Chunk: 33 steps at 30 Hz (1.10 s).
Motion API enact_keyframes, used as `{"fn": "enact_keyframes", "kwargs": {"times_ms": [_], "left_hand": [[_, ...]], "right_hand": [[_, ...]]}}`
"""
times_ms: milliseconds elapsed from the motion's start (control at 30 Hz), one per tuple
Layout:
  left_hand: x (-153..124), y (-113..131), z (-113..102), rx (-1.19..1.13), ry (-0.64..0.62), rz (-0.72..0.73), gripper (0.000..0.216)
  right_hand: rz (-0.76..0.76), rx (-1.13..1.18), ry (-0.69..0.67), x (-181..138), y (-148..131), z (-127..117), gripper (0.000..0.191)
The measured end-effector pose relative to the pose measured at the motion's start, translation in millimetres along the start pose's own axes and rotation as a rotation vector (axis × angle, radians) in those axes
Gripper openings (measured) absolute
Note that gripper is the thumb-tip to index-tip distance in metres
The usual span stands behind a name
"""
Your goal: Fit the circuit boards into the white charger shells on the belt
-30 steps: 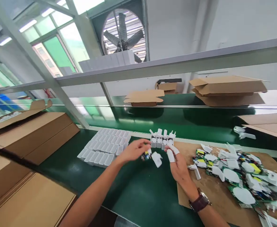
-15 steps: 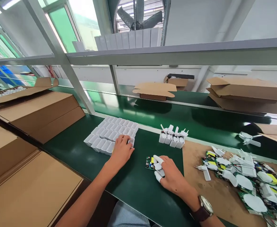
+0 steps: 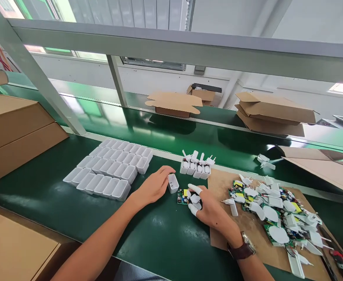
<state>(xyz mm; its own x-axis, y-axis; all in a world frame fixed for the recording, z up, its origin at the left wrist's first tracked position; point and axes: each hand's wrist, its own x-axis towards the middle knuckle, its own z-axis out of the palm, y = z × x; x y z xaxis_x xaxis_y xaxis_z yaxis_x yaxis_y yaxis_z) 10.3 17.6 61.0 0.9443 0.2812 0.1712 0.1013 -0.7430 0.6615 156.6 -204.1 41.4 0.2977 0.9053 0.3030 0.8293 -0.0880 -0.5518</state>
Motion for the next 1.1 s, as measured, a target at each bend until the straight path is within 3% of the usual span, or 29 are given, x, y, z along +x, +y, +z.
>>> {"fn": "enact_keyframes", "kwargs": {"times_ms": [67, 133, 200, 267, 367, 467, 600, 1100], "left_hand": [[-5.2, -0.9, 5.4, -0.079, -0.001, -0.059, 0.045], [-10.5, -3.4, 12.9, -0.094, -0.027, -0.107, 0.073], [-13.6, -6.9, 21.8, -0.074, -0.032, -0.136, 0.087], [-14.5, -9.4, 30.2, -0.085, -0.020, -0.122, 0.082], [-14.3, -9.4, 38.2, -0.161, 0.006, 0.019, 0.078], [-14.4, -6.4, 39.3, -0.176, 0.033, 0.148, 0.081], [-14.1, -3.5, 36.3, -0.148, 0.043, 0.206, 0.083], [-15.3, -5.3, 38.6, -0.123, 0.039, 0.191, 0.076]], "right_hand": [[0.049, 0.038, 0.023, 0.8, -2.9, -3.7, 0.061], [0.090, 0.059, 0.082, 1.6, -4.9, -7.4, 0.062], [0.095, 0.061, 0.186, 2.2, -7.4, -9.8, 0.061], [0.051, 0.055, 0.298, 2.5, -11.2, -10.7, 0.061], [-0.069, -0.005, 0.374, 1.8, -17.7, -9.4, 0.064], [-0.179, -0.097, 0.332, -0.6, -20.8, -6.1, 0.070], [-0.199, -0.127, 0.247, -4.4, -19.6, -1.1, 0.074], [-0.172, -0.183, 0.241, -3.3, -22.2, 0.4, 0.075]]}}
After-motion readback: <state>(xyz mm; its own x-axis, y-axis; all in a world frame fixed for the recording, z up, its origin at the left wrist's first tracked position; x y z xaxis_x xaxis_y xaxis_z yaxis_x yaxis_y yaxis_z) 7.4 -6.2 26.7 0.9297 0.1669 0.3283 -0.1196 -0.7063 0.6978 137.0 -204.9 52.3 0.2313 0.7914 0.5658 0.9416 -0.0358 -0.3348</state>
